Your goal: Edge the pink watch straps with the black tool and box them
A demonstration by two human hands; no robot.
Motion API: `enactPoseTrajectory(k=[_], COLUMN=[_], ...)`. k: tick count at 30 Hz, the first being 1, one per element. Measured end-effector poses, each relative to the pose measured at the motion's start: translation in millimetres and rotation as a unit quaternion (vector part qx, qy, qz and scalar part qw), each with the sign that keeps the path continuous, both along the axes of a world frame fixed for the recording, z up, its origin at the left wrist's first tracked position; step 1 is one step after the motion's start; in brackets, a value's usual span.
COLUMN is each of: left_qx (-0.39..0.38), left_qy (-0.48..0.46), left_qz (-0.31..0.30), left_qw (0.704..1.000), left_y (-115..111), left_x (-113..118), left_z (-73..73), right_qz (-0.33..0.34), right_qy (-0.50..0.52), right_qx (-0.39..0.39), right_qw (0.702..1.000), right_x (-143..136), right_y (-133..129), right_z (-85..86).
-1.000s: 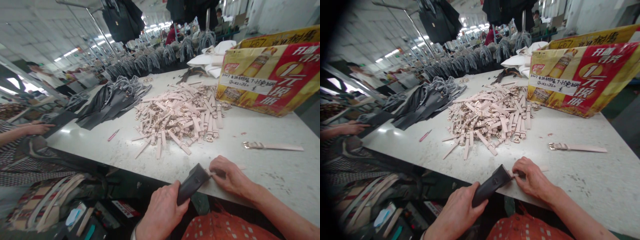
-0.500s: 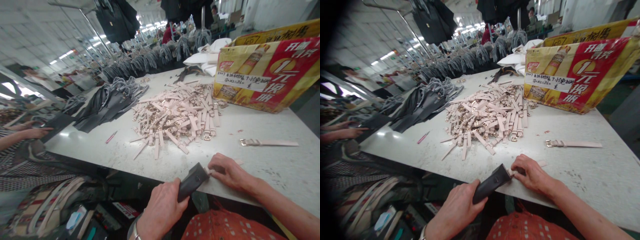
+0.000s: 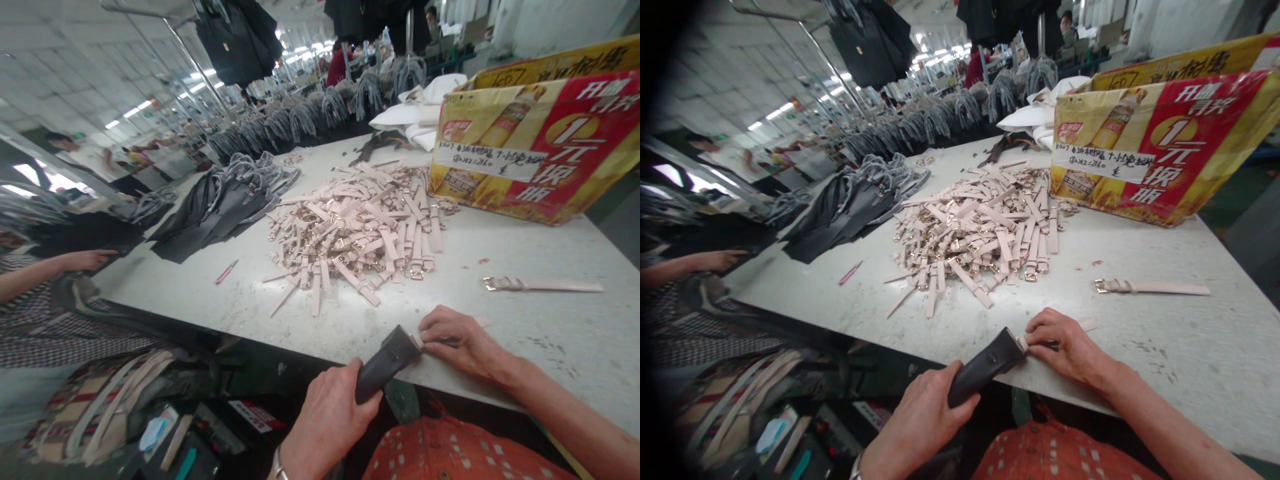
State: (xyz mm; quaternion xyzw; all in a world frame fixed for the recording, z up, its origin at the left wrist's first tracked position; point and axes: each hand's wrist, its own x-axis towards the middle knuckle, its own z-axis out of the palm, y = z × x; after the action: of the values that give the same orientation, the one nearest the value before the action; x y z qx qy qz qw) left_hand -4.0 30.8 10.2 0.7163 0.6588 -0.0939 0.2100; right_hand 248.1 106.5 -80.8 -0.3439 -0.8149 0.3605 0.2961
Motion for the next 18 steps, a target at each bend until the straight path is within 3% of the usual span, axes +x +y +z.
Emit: enactPoseTrajectory(k=[11,18], left_qx=[-0.014,-0.035], left_qy=[-0.014,0.007], left_qz=[-0.001,0.015], left_qw=[1.0,0.999], left_y=[-1.5,-1.6], left_x=[-0.5,3.6], left_z=[-2.5,1.0], right_qz=[0.011,0.009], right_qy=[-0.049,0.047], right_qx=[-0.061,-0.145], right_qw=[0.997,0.988], right_x=[-7.1,-12.3], right_y=[-3.8,-6.3], right_z=[16.3,23.4])
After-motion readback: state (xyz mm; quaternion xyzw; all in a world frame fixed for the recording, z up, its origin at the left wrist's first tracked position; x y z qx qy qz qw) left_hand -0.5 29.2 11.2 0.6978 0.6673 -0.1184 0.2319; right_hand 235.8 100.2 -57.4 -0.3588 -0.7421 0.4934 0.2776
